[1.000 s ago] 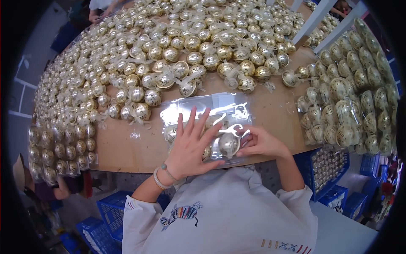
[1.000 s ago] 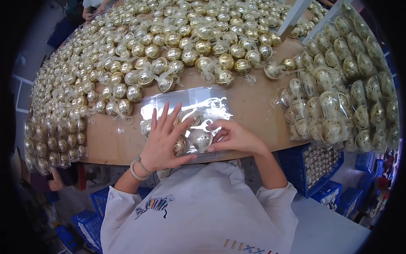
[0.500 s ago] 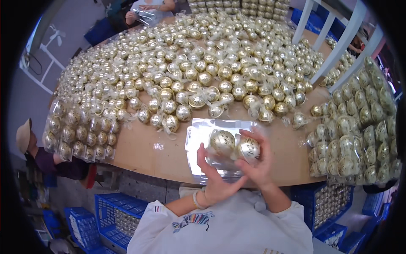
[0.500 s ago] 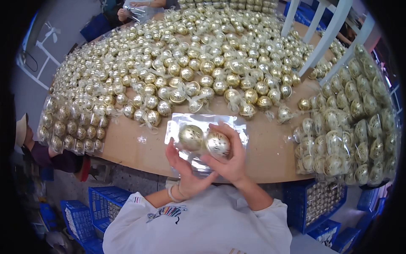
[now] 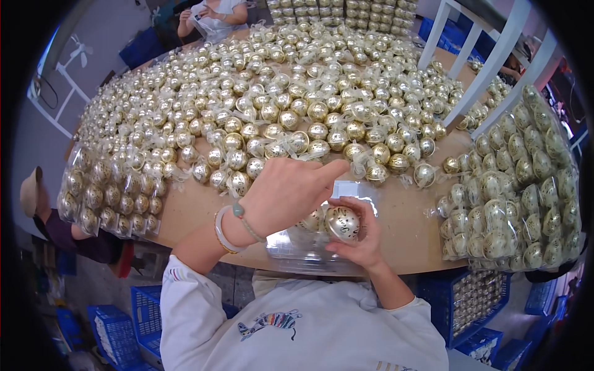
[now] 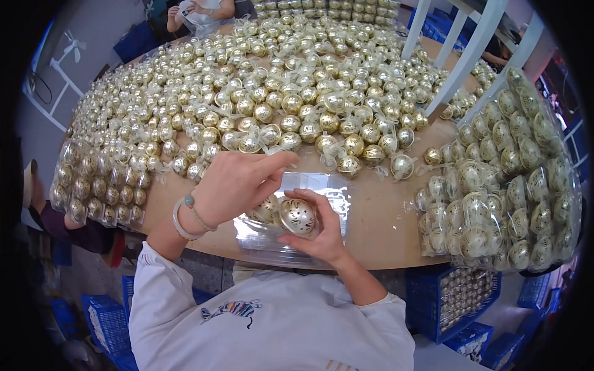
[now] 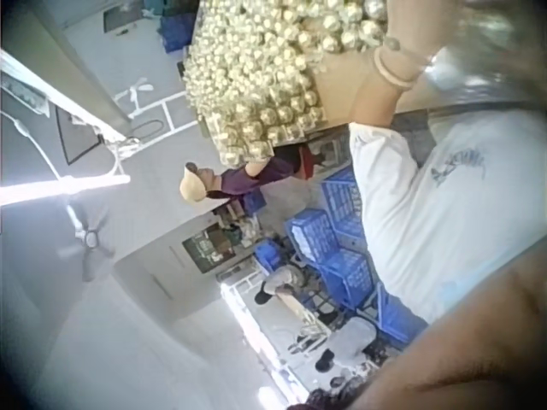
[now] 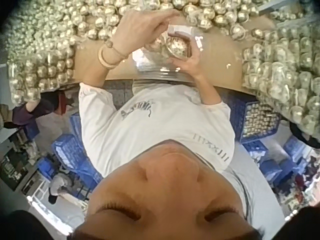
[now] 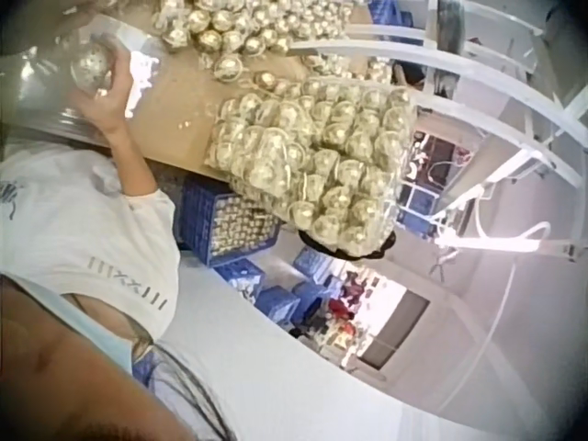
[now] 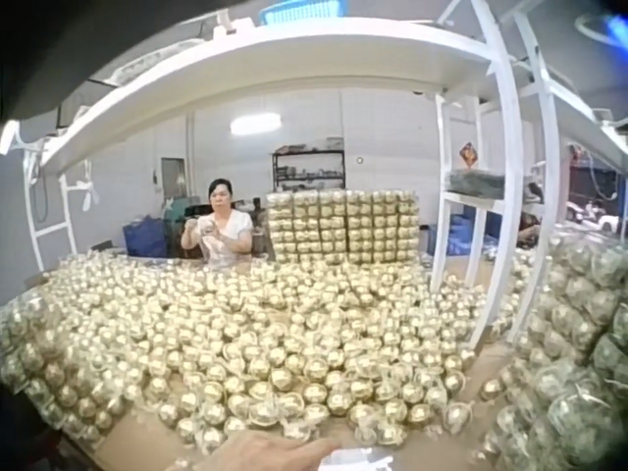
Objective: Packing gold-colored spherical ornaments into clear plastic bags and sealing them.
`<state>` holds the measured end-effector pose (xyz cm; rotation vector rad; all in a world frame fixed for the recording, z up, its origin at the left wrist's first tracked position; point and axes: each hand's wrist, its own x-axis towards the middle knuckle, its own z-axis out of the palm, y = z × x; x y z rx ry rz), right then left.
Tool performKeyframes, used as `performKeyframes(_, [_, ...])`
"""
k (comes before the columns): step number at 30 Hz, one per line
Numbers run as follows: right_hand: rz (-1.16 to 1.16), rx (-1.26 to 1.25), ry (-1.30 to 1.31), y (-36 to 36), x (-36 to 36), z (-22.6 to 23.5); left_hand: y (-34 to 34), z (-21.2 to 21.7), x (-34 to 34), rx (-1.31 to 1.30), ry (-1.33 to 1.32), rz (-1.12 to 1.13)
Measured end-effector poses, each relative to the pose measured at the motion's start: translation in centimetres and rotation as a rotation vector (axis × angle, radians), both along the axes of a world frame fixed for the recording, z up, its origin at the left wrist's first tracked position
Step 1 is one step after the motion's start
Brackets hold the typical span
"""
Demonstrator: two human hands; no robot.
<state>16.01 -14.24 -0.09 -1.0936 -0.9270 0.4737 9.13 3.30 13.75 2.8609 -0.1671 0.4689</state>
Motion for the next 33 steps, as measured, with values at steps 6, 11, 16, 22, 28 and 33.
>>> performKeyframes(6, [0.023, 0.054, -0.007, -0.6, 0.9, -0.6, 3.7, -2.0, -1.6, -0.484, 0.183, -0.105])
performKeyframes(11, [-0.450, -0.137, -0.665, -0.9, 0.4, 0.0, 3.3, -12.8, -3.1, -0.598, -0.350, -0.040])
performKeyframes(16, [-0.383, 0.364, -0.593, 0.8, 1.3, -3.0, -0.3, -17.0, -4.6, -0.824, -0.937, -0.300])
performKeyframes(22, [-0.264, 0.250, -0.663, -0.5, 2.5, 0.1, 2.3, -13.8, -4.1, -0.701, -0.727, -0.284])
performKeyframes(28, [-0.111, 0.153, -0.651, -1.9, 2.6, 4.5, 2.2, -12.0, -4.8, -0.965, -0.649, -0.423])
performKeyframes(33, [-0.042, -0.003, -0.570, -2.2, 3.2, 7.9, 0.8, -7.5, -5.3, -0.851, -0.415, -0.175])
